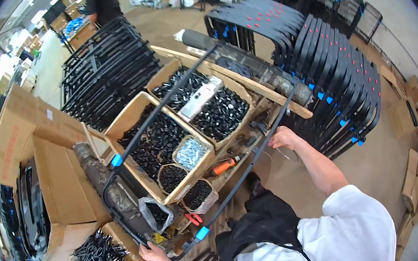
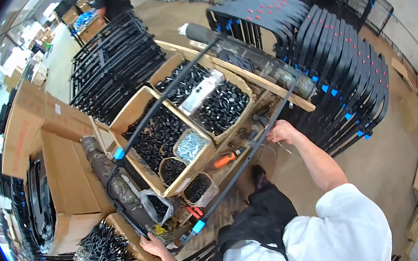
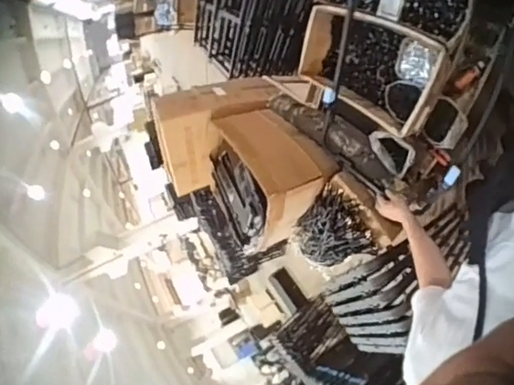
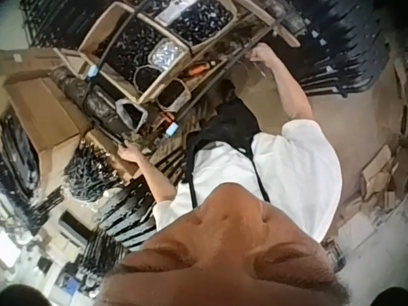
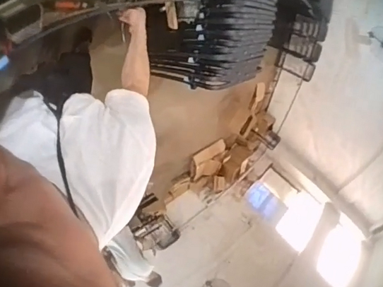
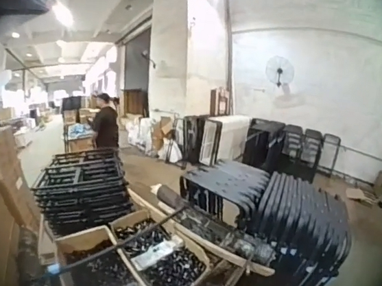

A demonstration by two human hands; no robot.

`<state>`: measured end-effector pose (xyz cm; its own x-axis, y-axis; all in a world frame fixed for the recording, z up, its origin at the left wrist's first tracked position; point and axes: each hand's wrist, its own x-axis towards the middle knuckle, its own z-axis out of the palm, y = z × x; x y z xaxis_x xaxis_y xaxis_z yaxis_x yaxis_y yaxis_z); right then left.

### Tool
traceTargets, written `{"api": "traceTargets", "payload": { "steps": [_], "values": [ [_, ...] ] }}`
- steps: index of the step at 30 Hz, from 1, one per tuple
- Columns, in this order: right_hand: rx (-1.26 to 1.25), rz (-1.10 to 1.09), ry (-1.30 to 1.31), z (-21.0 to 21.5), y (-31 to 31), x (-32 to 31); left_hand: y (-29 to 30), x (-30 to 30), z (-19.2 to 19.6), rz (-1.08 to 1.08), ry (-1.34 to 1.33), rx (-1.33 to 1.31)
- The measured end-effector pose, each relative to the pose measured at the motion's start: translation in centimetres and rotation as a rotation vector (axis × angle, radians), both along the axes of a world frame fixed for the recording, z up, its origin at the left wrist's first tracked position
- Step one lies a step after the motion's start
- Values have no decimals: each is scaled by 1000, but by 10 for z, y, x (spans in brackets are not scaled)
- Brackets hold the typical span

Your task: Assembling plastic components, wiring harnesses, and metal frames in a manufacturing environment using hand tools.

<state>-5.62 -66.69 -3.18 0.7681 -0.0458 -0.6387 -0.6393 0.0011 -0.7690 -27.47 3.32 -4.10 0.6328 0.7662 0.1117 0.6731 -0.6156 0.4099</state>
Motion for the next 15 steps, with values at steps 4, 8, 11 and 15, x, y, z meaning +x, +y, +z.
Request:
{"api": "traceTargets", "payload": {
  "steps": [4,8,11,15],
  "values": [
    [-765,329,28,-78,-36,30,12,6,-6,-6,28,149],
    [-1113,515,-64,-96,33,81,27,-10,37,17,265,173],
    [-1186,472,-63,-130,-4,93,-53,58,60,-67,28,215],
    [-1208,564,-135,-148,-46,96,-199,176,106,-273,-210,-186]
  ]
}}
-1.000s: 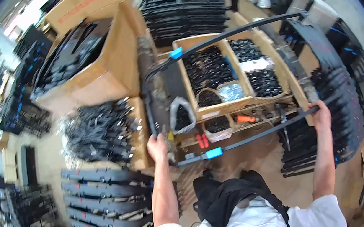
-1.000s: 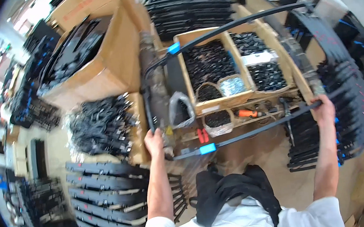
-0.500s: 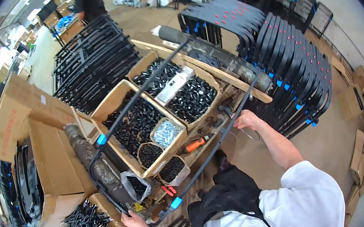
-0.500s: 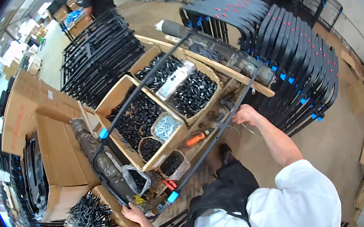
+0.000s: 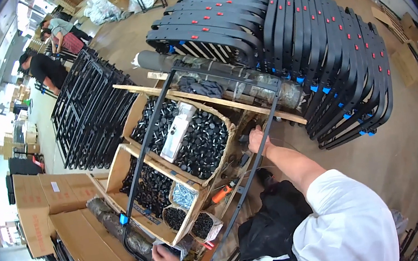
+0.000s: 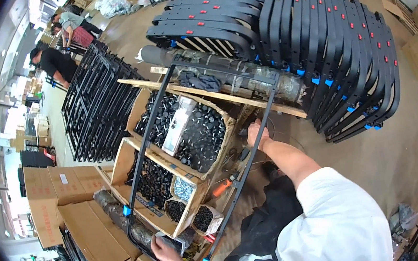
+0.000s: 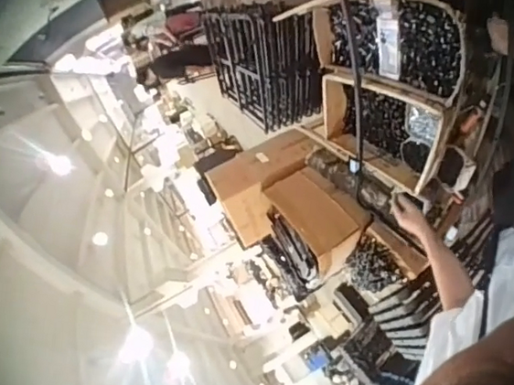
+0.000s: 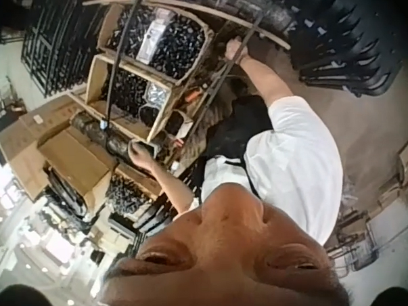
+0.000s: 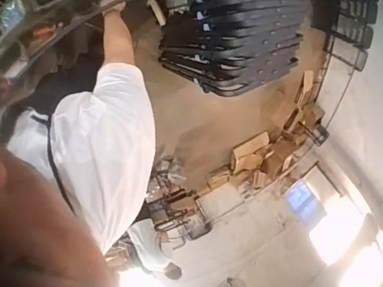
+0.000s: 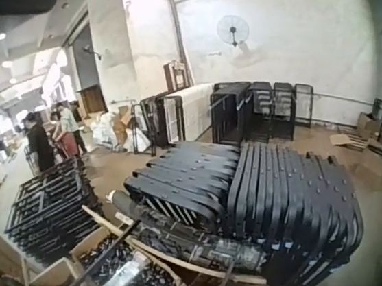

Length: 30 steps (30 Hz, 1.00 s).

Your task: Assembling plastic components, wiring harnesses, and metal frames in a manufacturing environment using hand tools.

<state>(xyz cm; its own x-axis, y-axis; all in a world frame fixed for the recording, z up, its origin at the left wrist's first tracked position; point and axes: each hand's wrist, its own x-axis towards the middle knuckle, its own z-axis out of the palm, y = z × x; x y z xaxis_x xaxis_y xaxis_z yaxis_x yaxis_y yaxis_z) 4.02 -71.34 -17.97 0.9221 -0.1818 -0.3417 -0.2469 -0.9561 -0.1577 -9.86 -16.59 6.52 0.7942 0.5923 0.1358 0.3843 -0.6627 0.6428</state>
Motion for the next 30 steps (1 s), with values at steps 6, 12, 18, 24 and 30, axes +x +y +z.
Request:
{"api": "traceTargets", "payload": {
  "steps": [6,12,18,24,30],
  "values": [
    [301,-140,-68,158,-26,-97,-169,112,-3,-370,-83,-537],
    [524,-338,215,317,-100,-133,-378,189,24,-991,174,-864],
    [434,-285,-81,426,-138,-71,-532,213,86,-1541,213,-1266],
    [445,-344,27,413,-149,-12,-569,231,61,-1465,342,-1477],
    [419,-326,69,406,-155,2,-578,237,51,-1332,346,-1563]
  ]
}}
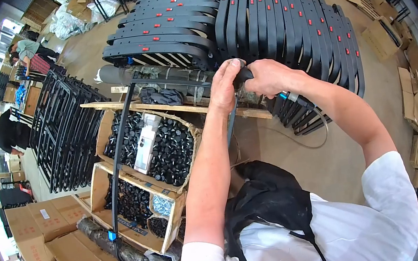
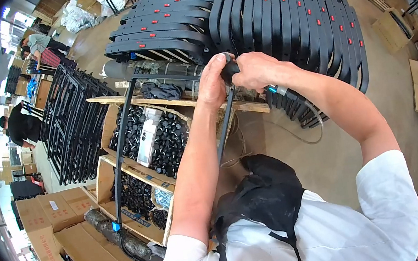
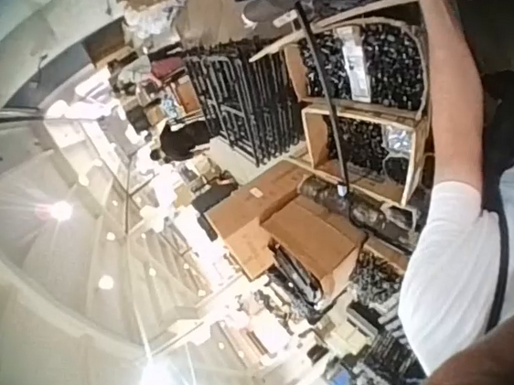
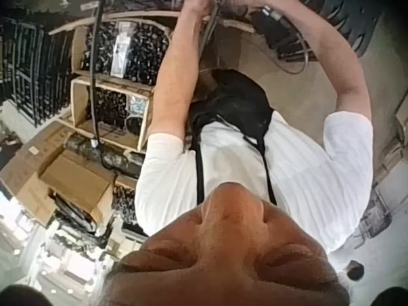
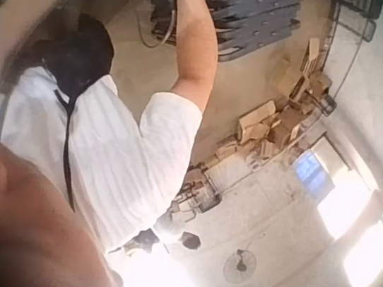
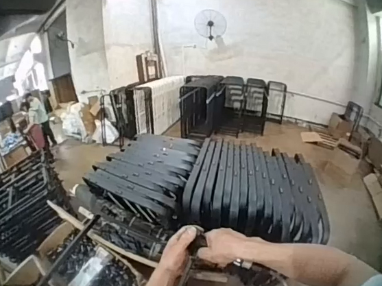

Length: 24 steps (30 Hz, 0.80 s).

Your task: Assembling plastic components, wiring harnesses, and metal frames in a manufacturing environment using hand tools.

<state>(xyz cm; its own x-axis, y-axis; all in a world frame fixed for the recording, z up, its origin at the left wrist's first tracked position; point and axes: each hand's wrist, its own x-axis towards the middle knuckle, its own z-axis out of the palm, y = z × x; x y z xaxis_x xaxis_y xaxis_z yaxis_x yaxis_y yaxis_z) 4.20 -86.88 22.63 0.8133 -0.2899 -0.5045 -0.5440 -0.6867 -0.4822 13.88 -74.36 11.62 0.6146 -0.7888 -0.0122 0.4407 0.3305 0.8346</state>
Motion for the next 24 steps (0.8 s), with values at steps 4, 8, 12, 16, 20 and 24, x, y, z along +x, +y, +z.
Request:
{"api": "traceTargets", "payload": {
  "steps": [4,8,12,16,20,24],
  "values": [
    [49,4,28,4,0,6,-3,4,-3,24,-4,5],
    [41,21,46,-3,-2,10,0,5,-3,1,-10,26],
    [-17,55,54,-3,-1,7,5,4,-5,-4,-121,64],
    [-4,42,113,-5,2,6,10,-2,1,-39,-119,78],
    [-20,6,133,-10,9,4,8,0,-6,-49,-155,48],
    [80,-118,137,-26,13,11,5,11,-15,-90,-19,40]
  ]
}}
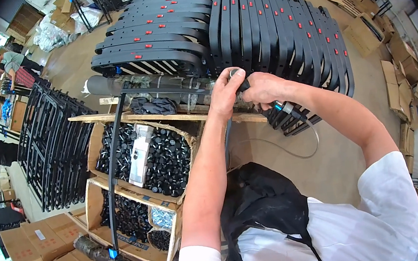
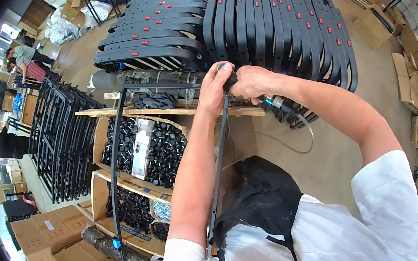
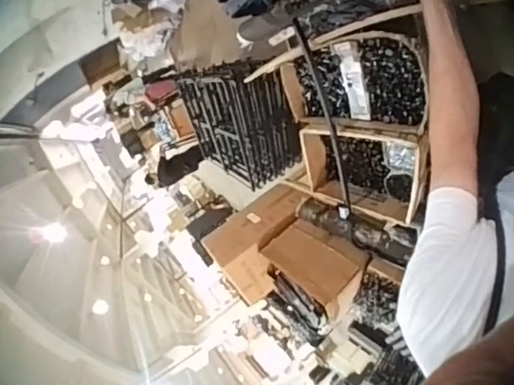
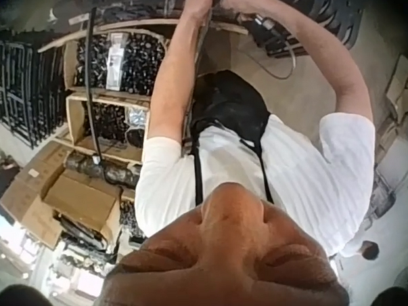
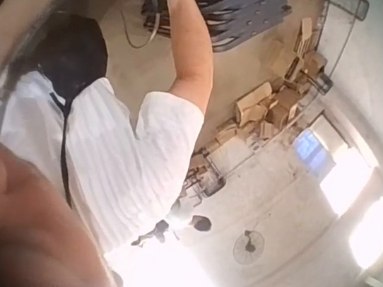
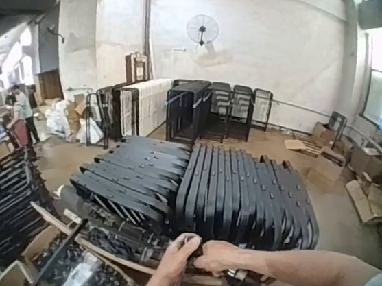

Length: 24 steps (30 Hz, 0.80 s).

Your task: Assembling plastic components, wiring harnesses, and metal frames in a manufacturing environment using hand tools.

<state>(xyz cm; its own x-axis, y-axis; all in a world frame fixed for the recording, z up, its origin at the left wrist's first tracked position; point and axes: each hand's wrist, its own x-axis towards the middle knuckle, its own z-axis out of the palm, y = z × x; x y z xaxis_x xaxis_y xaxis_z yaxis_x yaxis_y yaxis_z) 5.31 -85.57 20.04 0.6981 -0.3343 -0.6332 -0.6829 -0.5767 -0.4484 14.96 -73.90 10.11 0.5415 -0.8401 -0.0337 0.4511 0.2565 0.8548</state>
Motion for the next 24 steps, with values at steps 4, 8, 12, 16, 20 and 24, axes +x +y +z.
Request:
{"api": "traceTargets", "payload": {
  "steps": [4,8,12,16,20,24],
  "values": [
    [-35,-51,-15,2,0,6,-8,2,-4,-9,23,-38],
    [-79,-94,56,12,8,7,-7,2,-2,-47,4,-66],
    [-67,-111,1,-3,-2,-1,-10,-2,4,-64,-4,-59],
    [-32,-92,-85,-13,1,8,-5,9,3,-26,16,-80],
    [-130,-52,-240,24,19,12,3,13,36,27,-134,-110],
    [-91,128,-274,64,65,98,56,90,68,174,-116,-123]
  ]
}}
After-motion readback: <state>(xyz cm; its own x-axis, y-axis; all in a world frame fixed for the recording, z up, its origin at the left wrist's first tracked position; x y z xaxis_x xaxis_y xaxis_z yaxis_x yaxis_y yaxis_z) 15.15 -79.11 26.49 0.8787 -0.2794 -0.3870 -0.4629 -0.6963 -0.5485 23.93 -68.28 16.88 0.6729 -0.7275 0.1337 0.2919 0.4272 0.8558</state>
